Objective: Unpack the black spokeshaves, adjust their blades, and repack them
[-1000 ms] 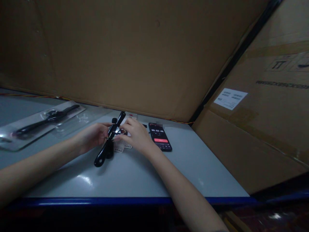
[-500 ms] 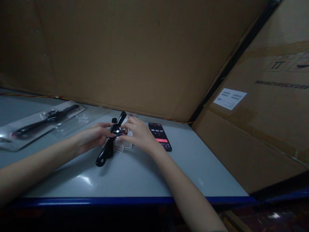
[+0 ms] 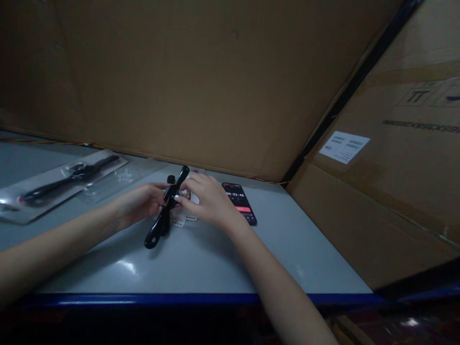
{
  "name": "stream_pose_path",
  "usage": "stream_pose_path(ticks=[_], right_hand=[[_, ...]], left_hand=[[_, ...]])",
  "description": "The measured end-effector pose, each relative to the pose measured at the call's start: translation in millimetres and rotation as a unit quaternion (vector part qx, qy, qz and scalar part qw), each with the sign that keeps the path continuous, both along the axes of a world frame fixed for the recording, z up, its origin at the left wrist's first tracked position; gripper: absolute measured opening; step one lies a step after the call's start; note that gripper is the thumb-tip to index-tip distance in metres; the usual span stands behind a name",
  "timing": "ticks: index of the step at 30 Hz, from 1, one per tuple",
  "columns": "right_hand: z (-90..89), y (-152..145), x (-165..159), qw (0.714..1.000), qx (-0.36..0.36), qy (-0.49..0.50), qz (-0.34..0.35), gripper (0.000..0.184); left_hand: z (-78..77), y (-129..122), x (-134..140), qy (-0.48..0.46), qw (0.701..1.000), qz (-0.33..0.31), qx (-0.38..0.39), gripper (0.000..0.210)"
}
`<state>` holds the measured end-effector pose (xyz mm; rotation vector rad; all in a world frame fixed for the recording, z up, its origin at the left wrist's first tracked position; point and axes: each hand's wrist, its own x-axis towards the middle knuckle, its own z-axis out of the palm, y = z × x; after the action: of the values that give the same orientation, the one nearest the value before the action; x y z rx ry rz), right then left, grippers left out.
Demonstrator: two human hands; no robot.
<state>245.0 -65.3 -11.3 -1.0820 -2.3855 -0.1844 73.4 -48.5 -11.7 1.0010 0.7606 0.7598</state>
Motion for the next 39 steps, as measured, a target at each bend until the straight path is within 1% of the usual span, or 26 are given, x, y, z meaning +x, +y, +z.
stream_pose_path(ticks=[5, 9, 12, 15, 18, 21, 23, 25, 29, 32, 35, 37, 39], right_hand=[[-2.9, -3, -11, 0.997, 0.034, -0.057, -0.045, 0.021], [-4.8, -3, -14, 0.999, 0.017, -0.033, -0.032, 0.024], [-4.3, -3, -12, 1.000, -0.010, 0.000, 0.000, 0.019], [-4.3, -3, -11, 0.999, -0.021, 0.020, 0.014, 0.016], [-4.4, -2, -10, 1.000, -0.015, 0.014, -0.002, 0.018], [-3.2, -2, -9, 0.999, 0.003, -0.002, -0.032, 0.015], [-1.8, -3, -9, 0.999, 0.013, -0.008, -0.047, 0.013], [-0.9, -4, -9, 0.999, 0.014, -0.009, -0.051, 0.010], [-2.4, -4, -10, 0.999, -0.006, 0.006, -0.042, 0.007], [-5.3, -2, -11, 0.999, -0.031, 0.029, -0.019, 0.009], [-6.6, 0, -11, 0.997, -0.052, 0.050, 0.014, 0.017], [-6.1, 1, -10, 0.997, -0.052, 0.047, 0.015, 0.024], [-5.0, 1, -8, 0.999, -0.040, 0.029, -0.002, 0.027]], left_hand=[[-1.3, -2, 0, 0.001, 1.000, 0.020, -0.003, 0.043], [-1.0, -3, 0, 0.012, 1.000, 0.012, 0.002, 0.043], [0.4, -3, 1, 0.027, 0.999, 0.022, -0.004, 0.045], [0.0, -3, 1, 0.015, 0.999, 0.034, -0.007, 0.049], [-1.5, -2, 2, 0.001, 1.000, 0.025, -0.001, 0.046], [-1.4, -2, 1, -0.002, 1.000, 0.011, 0.004, 0.043], [-0.3, -3, 1, 0.006, 1.000, 0.016, 0.003, 0.041], [0.7, -3, 1, 0.012, 1.000, 0.022, 0.007, 0.039], [-0.8, -2, 1, 0.002, 1.000, 0.011, 0.021, 0.033], [-4.4, 0, 0, -0.004, 0.999, 0.022, 0.027, 0.028], [-7.4, 2, -1, 0.011, 0.999, 0.034, 0.028, 0.029], [-8.4, 3, -1, 0.010, 0.999, 0.036, 0.025, 0.033], [-8.5, 3, 0, -0.002, 0.999, 0.037, 0.020, 0.035]])
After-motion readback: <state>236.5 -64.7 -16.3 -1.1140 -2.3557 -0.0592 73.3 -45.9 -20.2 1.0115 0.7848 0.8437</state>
